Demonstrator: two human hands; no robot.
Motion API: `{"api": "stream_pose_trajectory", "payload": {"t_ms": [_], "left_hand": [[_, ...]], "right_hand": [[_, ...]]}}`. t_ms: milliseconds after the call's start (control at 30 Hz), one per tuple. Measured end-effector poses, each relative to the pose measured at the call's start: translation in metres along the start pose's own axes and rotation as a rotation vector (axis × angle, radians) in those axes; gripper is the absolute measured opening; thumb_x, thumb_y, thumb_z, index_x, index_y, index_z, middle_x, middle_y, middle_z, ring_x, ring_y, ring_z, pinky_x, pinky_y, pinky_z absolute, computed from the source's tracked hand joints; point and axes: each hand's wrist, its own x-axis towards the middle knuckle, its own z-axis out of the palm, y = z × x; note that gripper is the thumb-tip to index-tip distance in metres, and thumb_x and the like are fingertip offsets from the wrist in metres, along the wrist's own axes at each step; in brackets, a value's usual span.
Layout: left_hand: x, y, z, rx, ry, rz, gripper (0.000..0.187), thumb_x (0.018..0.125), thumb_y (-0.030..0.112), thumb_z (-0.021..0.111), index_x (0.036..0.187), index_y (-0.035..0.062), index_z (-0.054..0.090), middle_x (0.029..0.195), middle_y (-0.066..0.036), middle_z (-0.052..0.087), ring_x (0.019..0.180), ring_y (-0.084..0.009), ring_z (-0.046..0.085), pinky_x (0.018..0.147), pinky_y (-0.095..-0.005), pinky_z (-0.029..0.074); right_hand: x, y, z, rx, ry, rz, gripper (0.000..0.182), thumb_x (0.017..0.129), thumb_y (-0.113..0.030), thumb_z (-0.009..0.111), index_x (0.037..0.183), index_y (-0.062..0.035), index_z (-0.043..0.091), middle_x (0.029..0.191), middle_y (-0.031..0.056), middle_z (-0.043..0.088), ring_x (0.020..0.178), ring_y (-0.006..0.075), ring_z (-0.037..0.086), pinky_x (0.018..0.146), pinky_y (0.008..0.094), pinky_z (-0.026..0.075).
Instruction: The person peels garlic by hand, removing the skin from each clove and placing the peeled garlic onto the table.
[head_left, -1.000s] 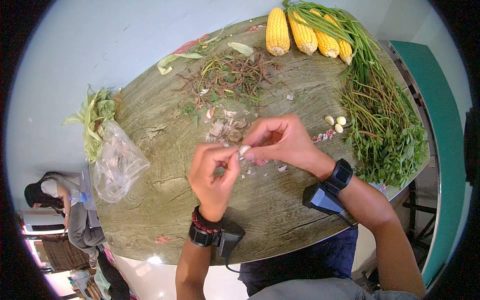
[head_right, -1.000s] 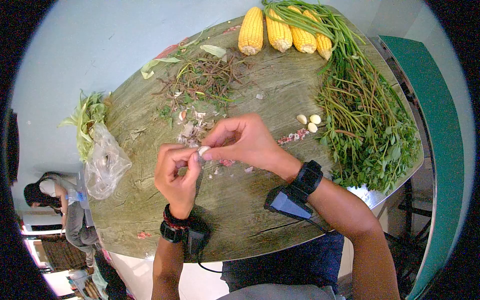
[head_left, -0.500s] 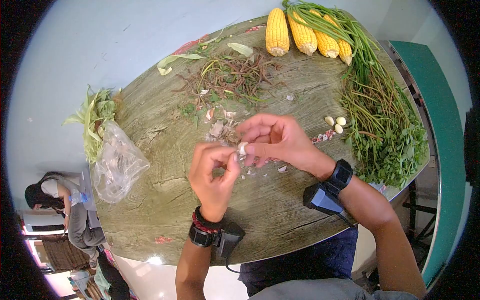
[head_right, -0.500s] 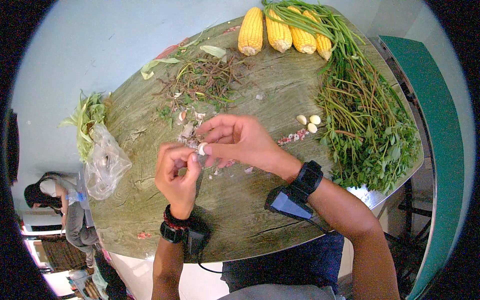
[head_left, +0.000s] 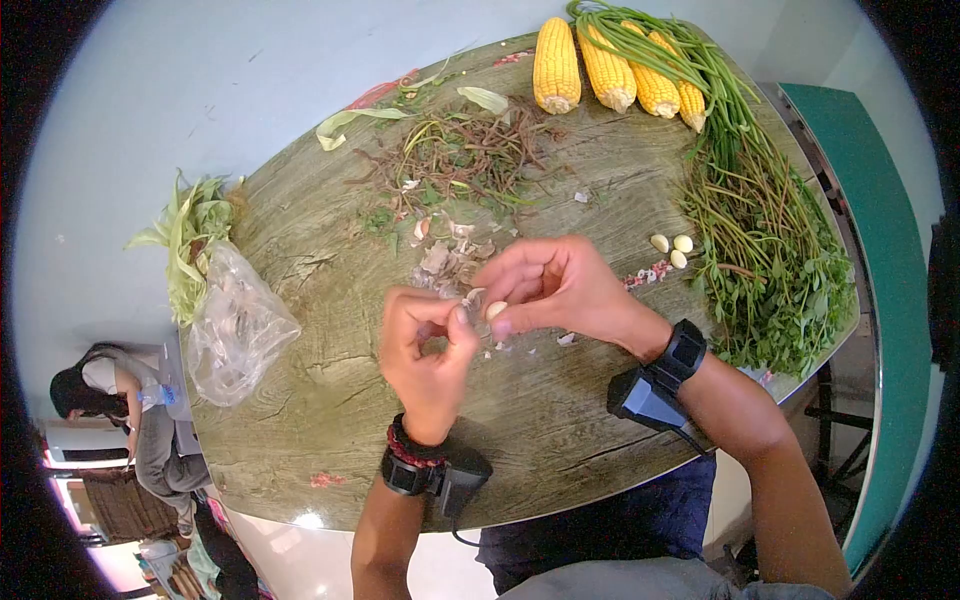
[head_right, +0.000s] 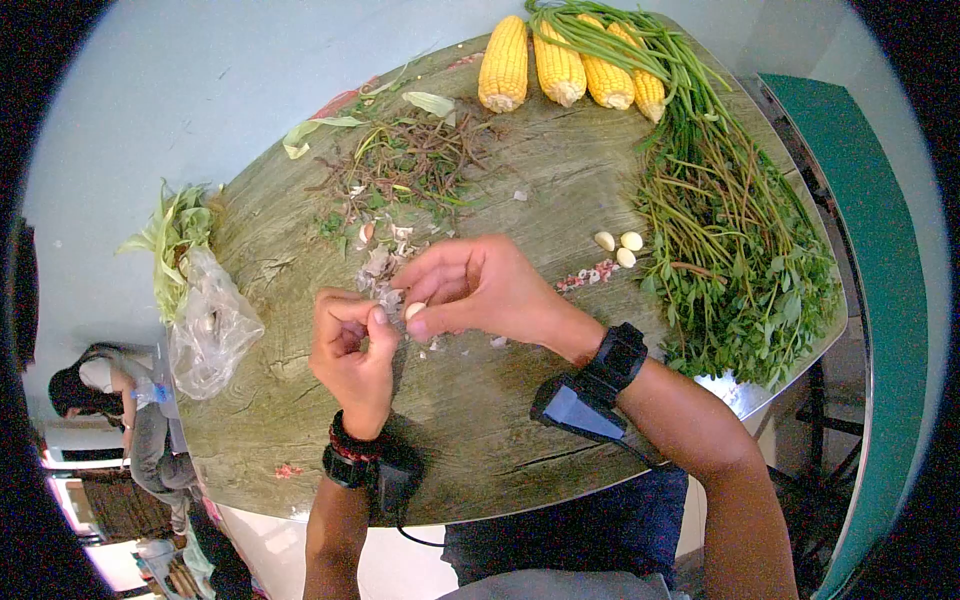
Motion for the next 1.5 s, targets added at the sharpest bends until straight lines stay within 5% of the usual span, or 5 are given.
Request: {"api": "stream_pose_trajectory", "payload": {"t_ms": [233,333,433,833,1500], "left_hand": [[0.0,-0.001,0.001,-0.042,0.065,-0.016,0.007,0.087,-0.003,0.057,0.084,0.0022,0.053,0.086,-0.002,0.048,0.071,-0.0072,0.048,0.061,-0.0204,0.04],[0.001,-0.002,-0.002,-0.022,0.053,-0.051,0.01,0.08,-0.006,0.06,0.084,0.0021,0.056,0.087,-0.006,0.053,0.068,-0.0102,0.052,0.058,-0.0224,0.045],[0.007,-0.001,-0.008,0.225,-0.116,0.178,0.009,0.079,-0.007,0.061,0.08,0.0013,0.057,0.084,-0.006,0.055,0.064,-0.0109,0.052,0.056,-0.0224,0.044],[0.003,0.015,-0.001,-0.05,-0.111,0.078,0.036,0.07,-0.011,0.068,0.104,0.0026,0.068,0.093,-0.008,0.057,0.075,-0.0143,0.058,0.059,-0.0233,0.048],[-0.003,0.004,-0.006,0.004,0.019,0.236,0.015,0.072,-0.008,0.071,0.083,0.001,0.065,0.086,-0.009,0.063,0.075,-0.0178,0.06,0.066,-0.0276,0.048]], "right_hand": [[-0.002,-0.011,0.004,0.002,0.036,0.05,0.041,0.077,0.006,0.073,0.116,0.0021,0.059,0.099,0.0133,0.07,0.086,0.0155,0.068,0.077,0.027,0.055],[-0.003,-0.011,0.004,0.052,0.044,0.056,0.036,0.08,0.003,0.071,0.114,0.0019,0.06,0.097,0.0132,0.07,0.086,0.0169,0.069,0.074,0.0257,0.055],[-0.005,-0.015,0.003,0.1,0.033,0.107,0.027,0.084,-0.002,0.069,0.109,0.0015,0.063,0.097,0.0131,0.07,0.084,0.0176,0.07,0.069,0.0239,0.055],[-0.005,-0.007,-0.002,0.136,0.092,0.056,0.017,0.083,-0.006,0.071,0.098,0.0017,0.068,0.083,0.0101,0.071,0.069,0.013,0.068,0.058,0.0211,0.053],[-0.003,-0.007,0.002,0.057,0.156,0.052,0.015,0.081,-0.003,0.073,0.095,0.002,0.07,0.083,0.0085,0.071,0.072,0.0113,0.068,0.059,0.0206,0.052]]}}
